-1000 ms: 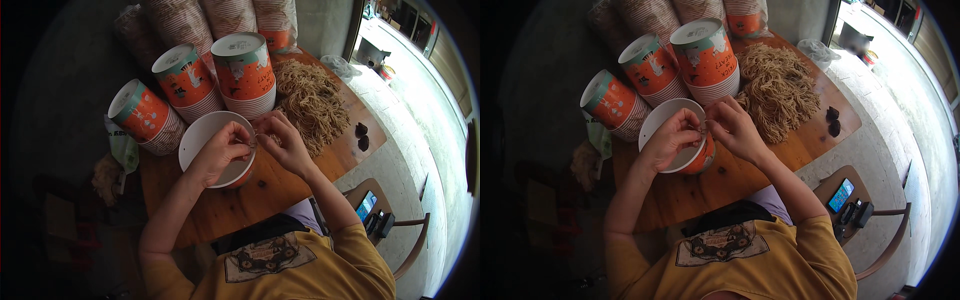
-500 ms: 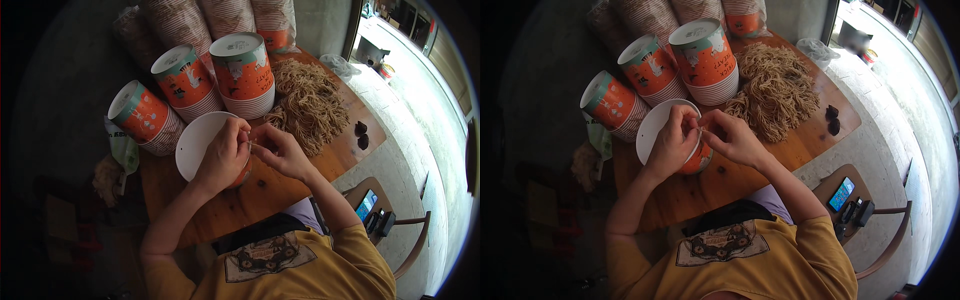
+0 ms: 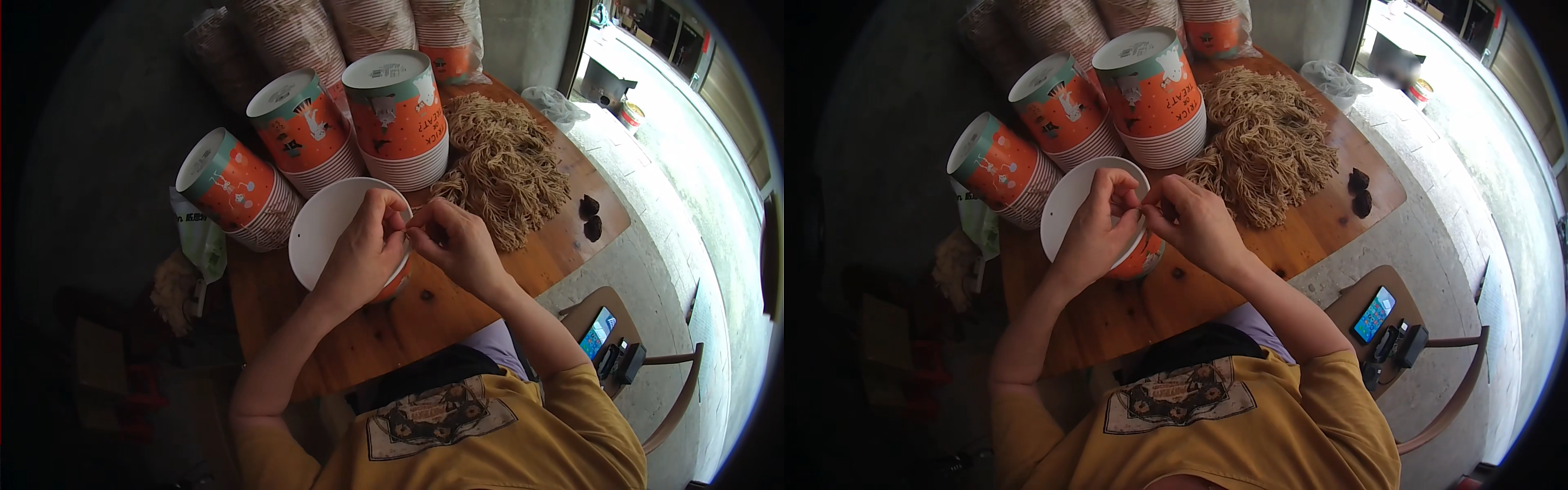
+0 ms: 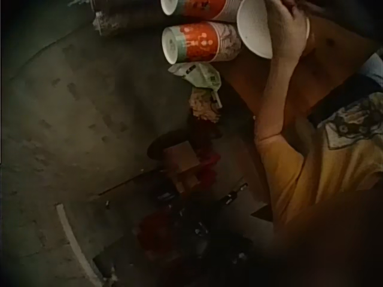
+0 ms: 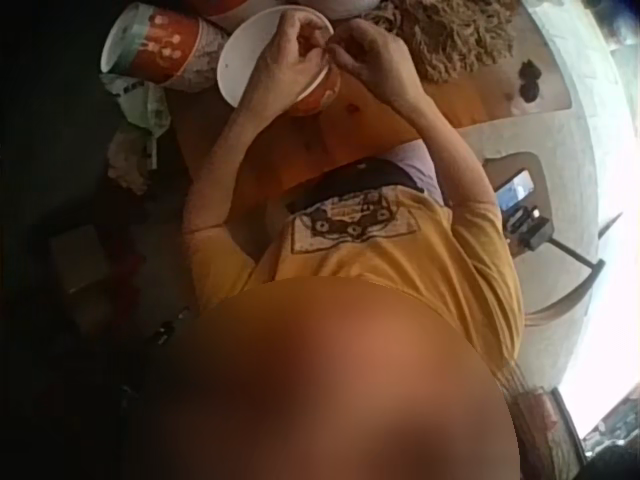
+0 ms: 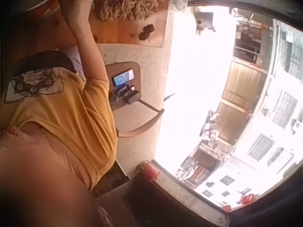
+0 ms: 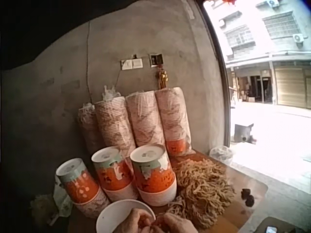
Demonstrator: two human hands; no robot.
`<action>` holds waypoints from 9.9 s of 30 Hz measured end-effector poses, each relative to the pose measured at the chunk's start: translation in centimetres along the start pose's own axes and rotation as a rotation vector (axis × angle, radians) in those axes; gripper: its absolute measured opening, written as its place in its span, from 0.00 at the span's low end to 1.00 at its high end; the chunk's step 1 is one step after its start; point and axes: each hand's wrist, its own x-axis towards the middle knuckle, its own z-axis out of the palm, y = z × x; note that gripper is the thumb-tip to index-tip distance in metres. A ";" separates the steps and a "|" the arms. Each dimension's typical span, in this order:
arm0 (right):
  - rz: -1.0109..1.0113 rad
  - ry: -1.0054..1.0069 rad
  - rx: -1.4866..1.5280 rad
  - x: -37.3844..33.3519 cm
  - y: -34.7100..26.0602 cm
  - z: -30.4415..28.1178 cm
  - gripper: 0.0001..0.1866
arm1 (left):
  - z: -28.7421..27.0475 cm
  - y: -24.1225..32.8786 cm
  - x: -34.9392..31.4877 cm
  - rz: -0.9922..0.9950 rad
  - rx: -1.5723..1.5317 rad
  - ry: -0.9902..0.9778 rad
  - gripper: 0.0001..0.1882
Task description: Tying thin brown cords into small bundles and placing them into decorated paper cups.
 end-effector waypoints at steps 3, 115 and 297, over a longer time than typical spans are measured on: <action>-0.056 0.042 -0.058 -0.2 -0.1 0.5 0.07 | 0.0 -0.2 0.0 0.060 0.103 -0.002 0.18; 0.688 -0.030 0.864 -1.9 0.0 0.5 0.12 | -0.6 -0.4 -0.2 -0.269 -0.387 -0.121 0.06; 0.163 -0.332 0.542 -1.3 -6.7 -1.3 0.05 | 0.8 1.2 -5.8 0.150 0.482 0.157 0.15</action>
